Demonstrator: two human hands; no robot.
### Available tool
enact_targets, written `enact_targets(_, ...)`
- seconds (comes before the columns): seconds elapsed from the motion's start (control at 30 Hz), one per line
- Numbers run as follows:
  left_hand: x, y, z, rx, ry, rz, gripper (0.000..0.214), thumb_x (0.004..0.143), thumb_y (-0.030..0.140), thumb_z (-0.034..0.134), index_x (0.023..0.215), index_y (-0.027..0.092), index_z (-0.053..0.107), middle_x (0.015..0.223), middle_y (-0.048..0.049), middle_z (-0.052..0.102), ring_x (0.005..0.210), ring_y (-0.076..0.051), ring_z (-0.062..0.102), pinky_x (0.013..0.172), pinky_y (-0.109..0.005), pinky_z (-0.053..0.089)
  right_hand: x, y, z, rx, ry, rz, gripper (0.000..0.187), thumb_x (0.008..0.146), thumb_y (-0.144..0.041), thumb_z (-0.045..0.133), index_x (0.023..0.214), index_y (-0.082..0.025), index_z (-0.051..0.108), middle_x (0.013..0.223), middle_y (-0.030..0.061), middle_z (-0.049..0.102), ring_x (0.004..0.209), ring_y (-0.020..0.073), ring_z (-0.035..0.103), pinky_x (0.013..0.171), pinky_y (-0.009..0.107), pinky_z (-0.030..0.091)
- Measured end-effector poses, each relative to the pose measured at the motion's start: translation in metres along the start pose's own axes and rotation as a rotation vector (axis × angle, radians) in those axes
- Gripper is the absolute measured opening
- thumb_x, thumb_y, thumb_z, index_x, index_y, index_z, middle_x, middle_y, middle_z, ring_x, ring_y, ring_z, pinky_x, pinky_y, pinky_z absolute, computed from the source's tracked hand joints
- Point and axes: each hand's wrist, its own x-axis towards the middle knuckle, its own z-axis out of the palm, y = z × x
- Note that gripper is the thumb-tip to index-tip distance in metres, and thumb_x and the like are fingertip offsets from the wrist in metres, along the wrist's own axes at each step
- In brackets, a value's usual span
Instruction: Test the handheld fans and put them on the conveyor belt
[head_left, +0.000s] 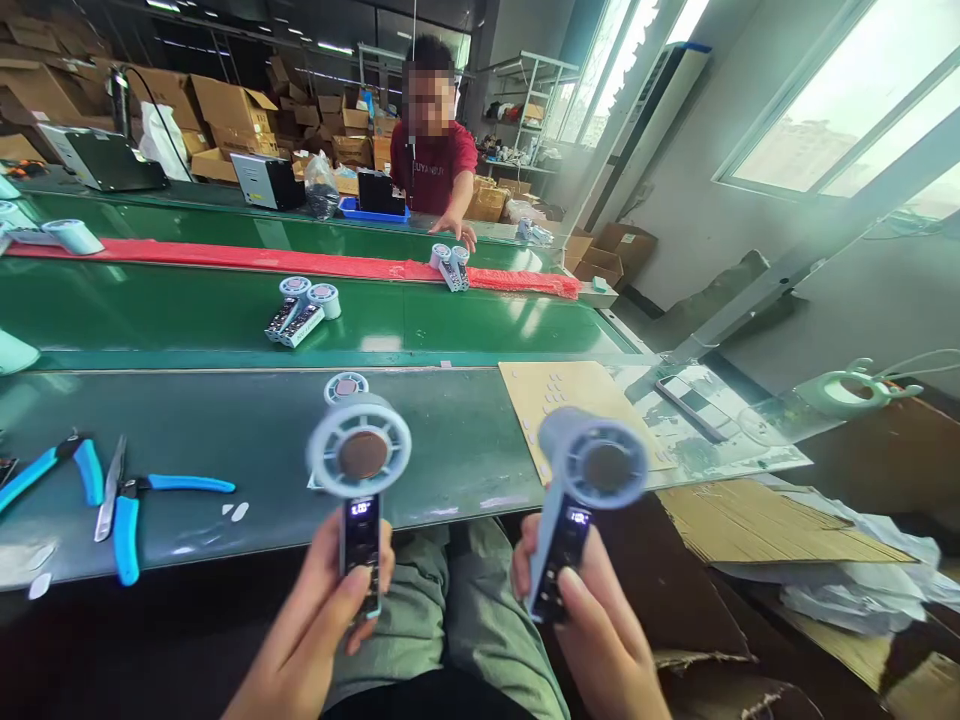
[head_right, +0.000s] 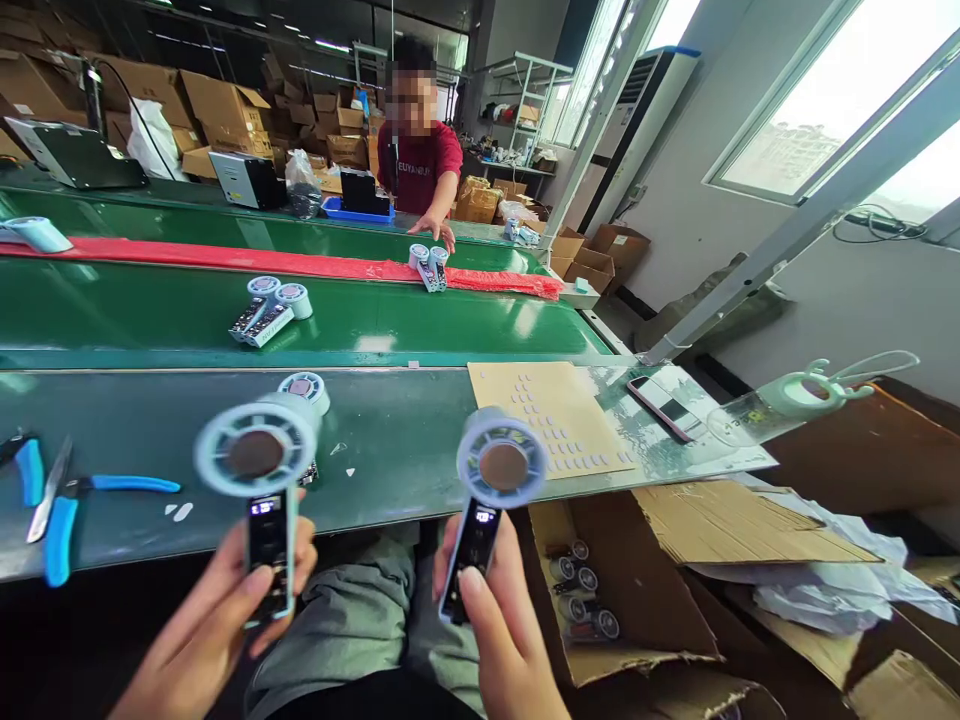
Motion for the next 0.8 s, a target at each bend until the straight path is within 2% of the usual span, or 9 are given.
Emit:
enact_targets(0.07,0.007,-0.012,0.016,0.024,-0.109,-0.073,0.049,0.081,0.056,0.048,0.12,0.027,0.041,0.082,-0.0031,0.052,0.068,-0.012,0.043,0.051,-0.018,0.036,0.008,0.019,0.004,0.056,-0.038,0.074,0.028,0.091,-0.044,0.043,0.11,-0.023,0.049,0.088,0.0043,0.051,0.067,0.0158,0.047,0.063,0.03,0.041)
enact_targets(0.2,0.015,-0.027,0.031,0.004,-0.109,-0.114,0.044,0.081,0.054,0.049,0.113,0.025,0.048,0.075,-0.0022,0.049,0.066,-0.012,0.041,0.05,-0.017,0.031,0.009,0.043,0.008,0.019,0.001,0.138,0.028,0.092,-0.043,0.041,0.111,-0.024,0.049,0.09,0.0041,0.052,0.067,0.0159,0.046,0.062,0.028,0.041)
enact_targets(0.33,0.013,-0.029,0.033,-0.005,-0.152,-0.124,0.04,0.082,0.053,0.049,0.111,0.026,0.047,0.081,-0.0025,0.048,0.067,-0.011,0.041,0.051,-0.017,0.029,0.006,0.044,0.006,-0.12,-0.024,0.111,0.036,0.09,-0.045,0.043,0.117,-0.022,0.049,0.091,0.0061,0.055,0.074,0.0199,0.051,0.066,0.031,0.043)
enact_targets(0.43,0.014,-0.029,0.034,0.02,-0.171,-0.132,0.039,0.082,0.053,0.047,0.112,0.027,0.044,0.083,-0.0017,0.046,0.068,-0.011,0.039,0.053,-0.017,0.031,0.006,0.043,0.007,-0.17,-0.046,0.074,0.034,0.09,-0.044,0.043,0.116,-0.022,0.049,0.09,0.0055,0.056,0.077,0.0207,0.052,0.069,0.032,0.043)
enact_targets(0.53,0.019,-0.033,0.035,-0.038,-0.243,-0.083,0.038,0.084,0.053,0.044,0.109,0.024,0.044,0.08,-0.0008,0.042,0.065,-0.01,0.036,0.053,-0.019,0.029,0.008,0.045,0.009,-0.132,-0.058,0.093,0.03,0.091,-0.044,0.041,0.11,-0.022,0.049,0.092,0.0056,0.054,0.078,0.0202,0.051,0.066,0.031,0.043)
enact_targets(0.6,0.023,-0.036,0.036,-0.076,-0.273,-0.019,0.036,0.086,0.052,0.041,0.103,0.021,0.044,0.076,0.0002,0.039,0.062,-0.009,0.035,0.054,-0.02,0.029,0.009,0.048,0.011,-0.079,-0.07,0.113,0.026,0.093,-0.044,0.038,0.103,-0.022,0.049,0.089,0.0042,0.052,0.071,0.0176,0.049,0.062,0.03,0.042)
enact_targets(0.7,0.026,-0.041,0.037,-0.103,-0.252,0.007,0.033,0.087,0.05,0.041,0.099,0.02,0.046,0.073,0.0009,0.039,0.061,-0.008,0.034,0.057,-0.021,0.03,0.009,0.05,0.013,0.01,-0.082,0.149,0.022,0.094,-0.043,0.037,0.099,-0.023,0.045,0.084,0.0013,0.048,0.061,0.014,0.044,0.058,0.027,0.039)
enact_targets(0.8,0.026,-0.044,0.038,-0.145,-0.26,0.013,0.035,0.086,0.049,0.044,0.104,0.02,0.047,0.073,0.0007,0.039,0.061,-0.009,0.034,0.058,-0.022,0.031,0.007,0.052,0.015,0.059,-0.091,0.155,0.02,0.094,-0.043,0.037,0.097,-0.024,0.044,0.084,0.0003,0.047,0.062,0.0137,0.043,0.057,0.027,0.038)
